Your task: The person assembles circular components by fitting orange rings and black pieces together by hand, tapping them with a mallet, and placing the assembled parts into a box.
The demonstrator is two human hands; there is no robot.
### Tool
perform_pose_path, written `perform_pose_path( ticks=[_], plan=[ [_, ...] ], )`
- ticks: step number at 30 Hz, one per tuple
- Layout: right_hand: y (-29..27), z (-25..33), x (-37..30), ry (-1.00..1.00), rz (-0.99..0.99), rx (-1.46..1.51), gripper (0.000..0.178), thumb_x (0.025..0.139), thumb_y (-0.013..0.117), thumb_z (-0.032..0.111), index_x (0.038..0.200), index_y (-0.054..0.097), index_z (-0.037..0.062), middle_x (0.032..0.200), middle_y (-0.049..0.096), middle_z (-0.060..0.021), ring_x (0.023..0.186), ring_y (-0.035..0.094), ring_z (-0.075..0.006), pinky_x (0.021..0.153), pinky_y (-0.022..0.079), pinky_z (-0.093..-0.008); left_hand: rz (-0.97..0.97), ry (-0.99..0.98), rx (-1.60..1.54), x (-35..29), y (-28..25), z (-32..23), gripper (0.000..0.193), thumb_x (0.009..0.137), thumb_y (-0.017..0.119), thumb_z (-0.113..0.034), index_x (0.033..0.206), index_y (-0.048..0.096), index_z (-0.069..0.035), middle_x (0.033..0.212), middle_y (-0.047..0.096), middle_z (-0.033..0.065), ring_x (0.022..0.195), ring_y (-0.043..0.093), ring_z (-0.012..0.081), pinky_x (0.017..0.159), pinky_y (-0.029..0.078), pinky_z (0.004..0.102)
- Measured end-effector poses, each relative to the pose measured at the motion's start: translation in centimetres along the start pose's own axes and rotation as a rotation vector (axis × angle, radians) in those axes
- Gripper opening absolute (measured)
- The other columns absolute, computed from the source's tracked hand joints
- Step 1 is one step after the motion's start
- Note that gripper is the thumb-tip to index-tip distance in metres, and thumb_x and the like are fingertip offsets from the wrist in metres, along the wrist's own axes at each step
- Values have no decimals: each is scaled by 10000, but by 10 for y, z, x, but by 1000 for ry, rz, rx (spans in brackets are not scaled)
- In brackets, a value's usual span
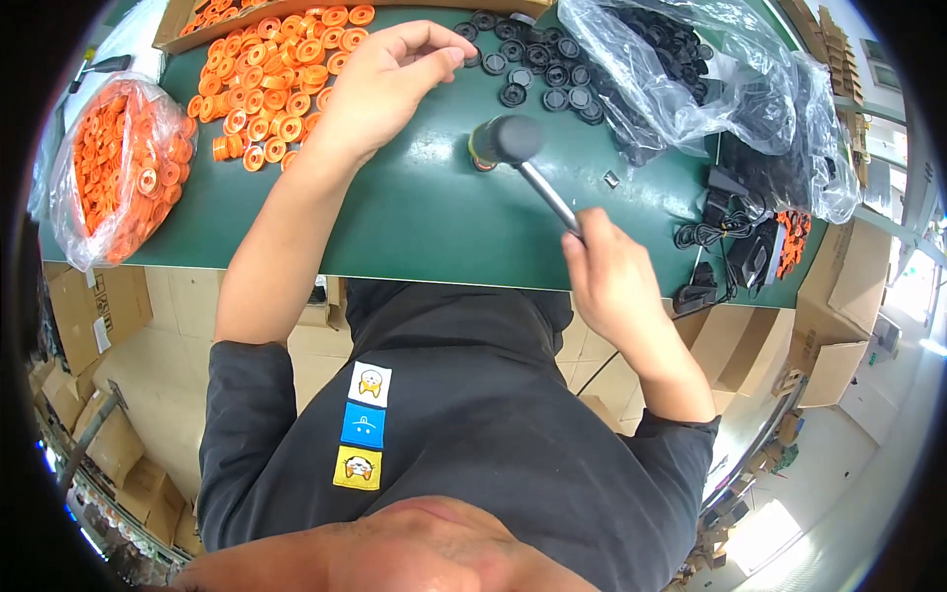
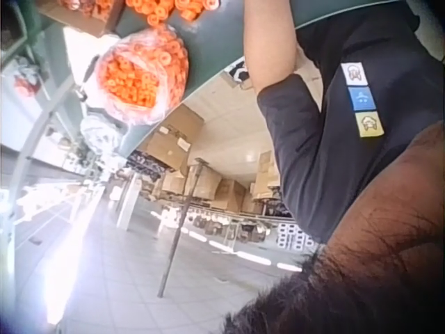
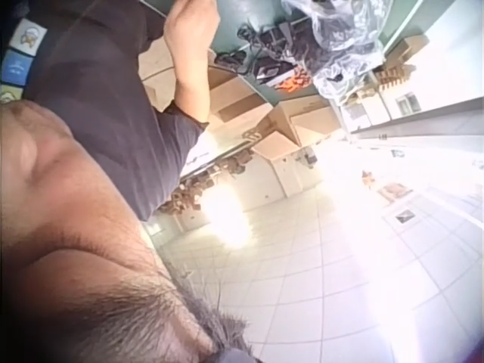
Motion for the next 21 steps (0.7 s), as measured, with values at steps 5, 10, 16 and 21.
perform_pose_path(
  ticks=[5,10,16,21],
  plan=[
    [7,-4,8,9,50,-36,138,973,589,98,1031,501,9,808,607,-238,746,604,-479,632,454,-523,-3,-14,-17,2,-2,4,184,944,639,-118,1063,717,-2,949,691,15,855,579,82,791,475,245],
    [-7,8,-4,58,21,46,143,968,592,98,1026,495,10,796,603,-234,730,602,-475,623,457,-534,-44,2,-67,1,-7,0,192,935,641,-121,1060,724,-1,944,693,19,859,586,89,804,482,250],
    [14,-7,-2,19,61,-57,137,964,595,95,1025,507,9,795,607,-237,706,602,-473,606,453,-531,-52,7,-82,1,-5,-1,188,929,645,-114,1056,729,-4,932,690,19,857,586,88,799,480,249],
    [5,-7,-15,29,3,23,125,969,588,99,1009,510,10,781,604,-226,704,606,-468,602,451,-527,-52,5,-48,2,-7,0,188,928,646,-112,1060,725,-4,932,687,18,856,583,87,795,477,249]
  ],
)
Point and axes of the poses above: each hand's wrist, its own x-axis towards the middle knuckle, its own y-axis out of the palm, z = x × y, the point moved 6 cm from there along x, towards the middle knuckle
